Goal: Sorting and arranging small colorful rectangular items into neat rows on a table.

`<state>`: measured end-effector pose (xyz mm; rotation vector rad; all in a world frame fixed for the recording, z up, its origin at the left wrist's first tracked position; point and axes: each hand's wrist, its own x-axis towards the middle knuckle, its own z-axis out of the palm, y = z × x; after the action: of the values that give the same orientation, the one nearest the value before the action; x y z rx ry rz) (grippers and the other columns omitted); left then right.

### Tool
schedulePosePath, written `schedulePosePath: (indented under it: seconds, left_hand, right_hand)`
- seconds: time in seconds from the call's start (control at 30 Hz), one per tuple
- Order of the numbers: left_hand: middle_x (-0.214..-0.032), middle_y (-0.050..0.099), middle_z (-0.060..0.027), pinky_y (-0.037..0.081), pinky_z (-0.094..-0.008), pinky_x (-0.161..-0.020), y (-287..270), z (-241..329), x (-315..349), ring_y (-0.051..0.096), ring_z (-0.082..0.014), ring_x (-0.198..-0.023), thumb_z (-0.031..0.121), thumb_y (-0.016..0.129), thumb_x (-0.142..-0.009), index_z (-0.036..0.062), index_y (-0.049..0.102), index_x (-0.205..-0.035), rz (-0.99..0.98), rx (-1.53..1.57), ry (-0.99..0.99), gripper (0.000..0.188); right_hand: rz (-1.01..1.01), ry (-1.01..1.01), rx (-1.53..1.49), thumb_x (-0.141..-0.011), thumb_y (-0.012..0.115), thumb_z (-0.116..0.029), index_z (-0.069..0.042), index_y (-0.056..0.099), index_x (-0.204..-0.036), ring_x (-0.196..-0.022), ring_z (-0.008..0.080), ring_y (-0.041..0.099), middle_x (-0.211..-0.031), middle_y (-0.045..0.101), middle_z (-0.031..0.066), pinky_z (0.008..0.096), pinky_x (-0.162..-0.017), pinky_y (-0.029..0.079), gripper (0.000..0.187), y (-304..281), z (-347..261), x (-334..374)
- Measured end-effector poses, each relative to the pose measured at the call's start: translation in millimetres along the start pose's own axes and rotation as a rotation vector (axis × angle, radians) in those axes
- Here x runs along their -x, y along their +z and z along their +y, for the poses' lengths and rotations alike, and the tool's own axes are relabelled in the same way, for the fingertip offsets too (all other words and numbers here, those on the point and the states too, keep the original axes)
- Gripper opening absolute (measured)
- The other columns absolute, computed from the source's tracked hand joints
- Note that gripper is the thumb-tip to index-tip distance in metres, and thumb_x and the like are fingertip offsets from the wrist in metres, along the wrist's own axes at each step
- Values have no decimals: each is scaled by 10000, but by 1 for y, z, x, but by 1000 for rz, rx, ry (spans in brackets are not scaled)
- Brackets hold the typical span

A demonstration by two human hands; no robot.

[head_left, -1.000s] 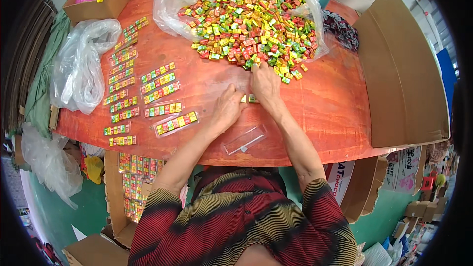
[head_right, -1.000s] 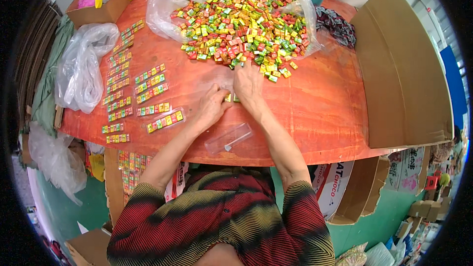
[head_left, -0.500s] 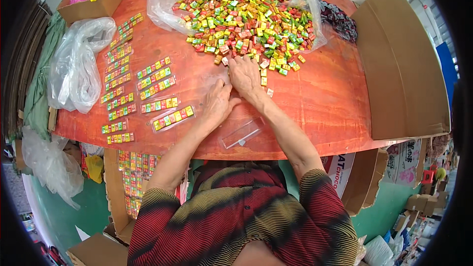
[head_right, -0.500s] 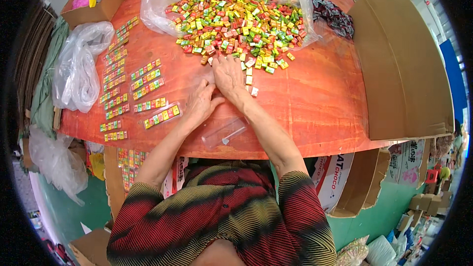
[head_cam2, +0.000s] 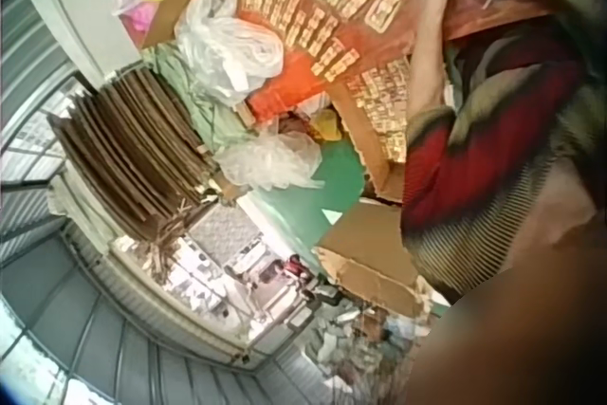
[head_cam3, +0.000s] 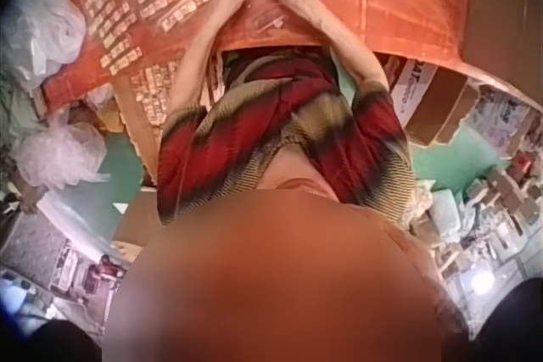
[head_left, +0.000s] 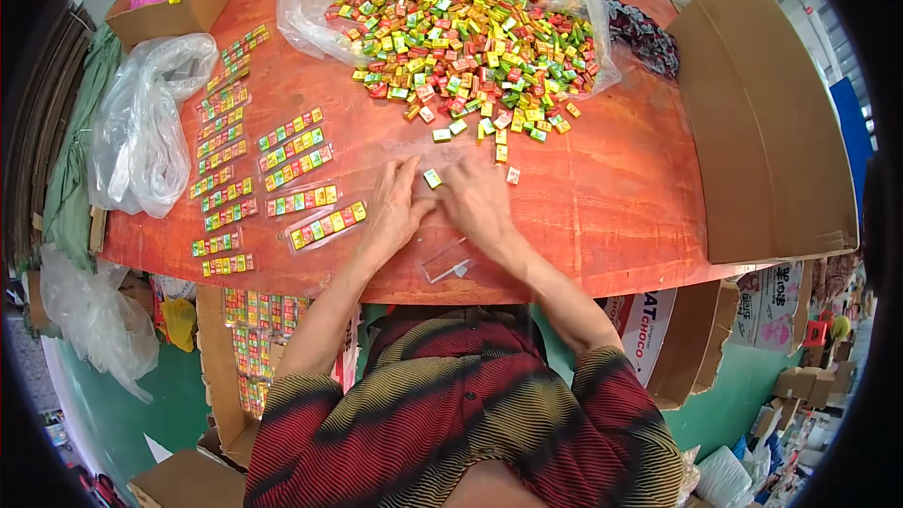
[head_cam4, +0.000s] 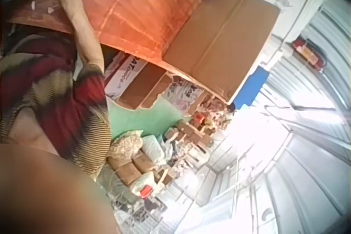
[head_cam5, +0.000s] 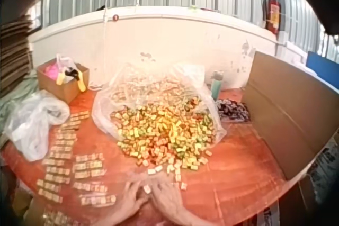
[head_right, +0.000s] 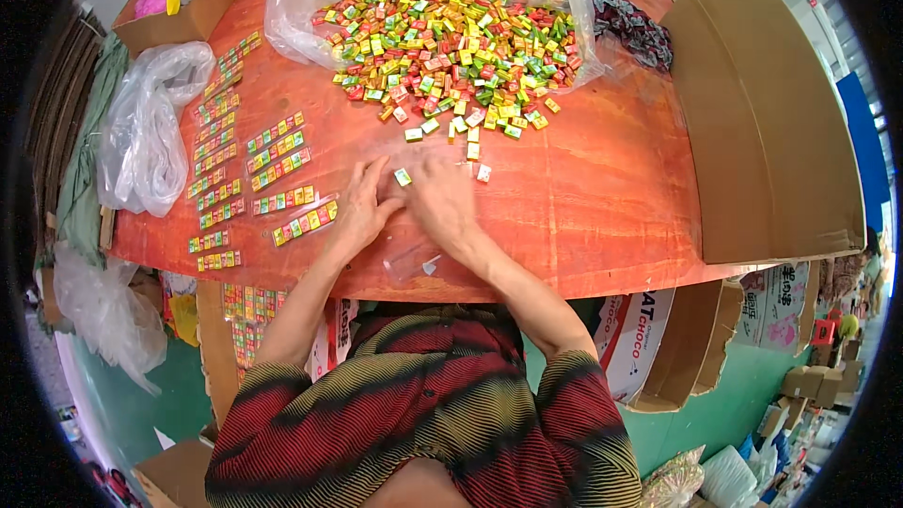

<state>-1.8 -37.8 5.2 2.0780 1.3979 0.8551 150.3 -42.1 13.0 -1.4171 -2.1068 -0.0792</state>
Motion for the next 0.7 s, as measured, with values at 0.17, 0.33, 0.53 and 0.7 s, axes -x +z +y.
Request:
schedulePosePath:
  seconds: [0.17, 0.33, 0.53, 0.7]
  left_hand:
    - [-1016, 454, -136, 418, -388, -806, 10, -8, -13, 486, -315, -963, 122, 707, -661, 20, 440, -1186, -97, -48, 118, 597]
    - [-1083, 456, -132, 414, -383, -844, 18, 1, -31, 486, -316, -1003, 116, 688, -693, 83, 421, -1229, -210, -64, 114, 599]
    - [-1072, 484, -118, 416, -379, -853, 32, 8, -44, 485, -301, -1028, 142, 697, -686, 114, 479, -1190, -219, 12, 249, 550]
    - [-1185, 473, -101, 401, -369, -898, 49, 6, -43, 451, -296, -1117, 126, 703, -674, 114, 480, -1201, -244, -69, 297, 573]
  right_hand:
    - [-167, 257, -100, -725, 653, -152, -39, 544, -1040, -840, 316, 543, -915, 525, 138, 398, -697, 453, 352, -40, 43, 23]
    - [-251, 273, -148, -738, 646, -153, -65, 517, -1106, -875, 327, 545, -967, 510, 146, 394, -716, 458, 399, -43, 59, 29]
    - [-318, 265, -153, -745, 632, -134, -72, 514, -1104, -876, 336, 540, -970, 505, 151, 399, -718, 458, 383, -37, 58, 24]
    - [-253, 166, -258, -769, 602, -105, -69, 507, -1106, -882, 352, 537, -983, 505, 161, 400, -750, 451, 352, -31, 63, 29]
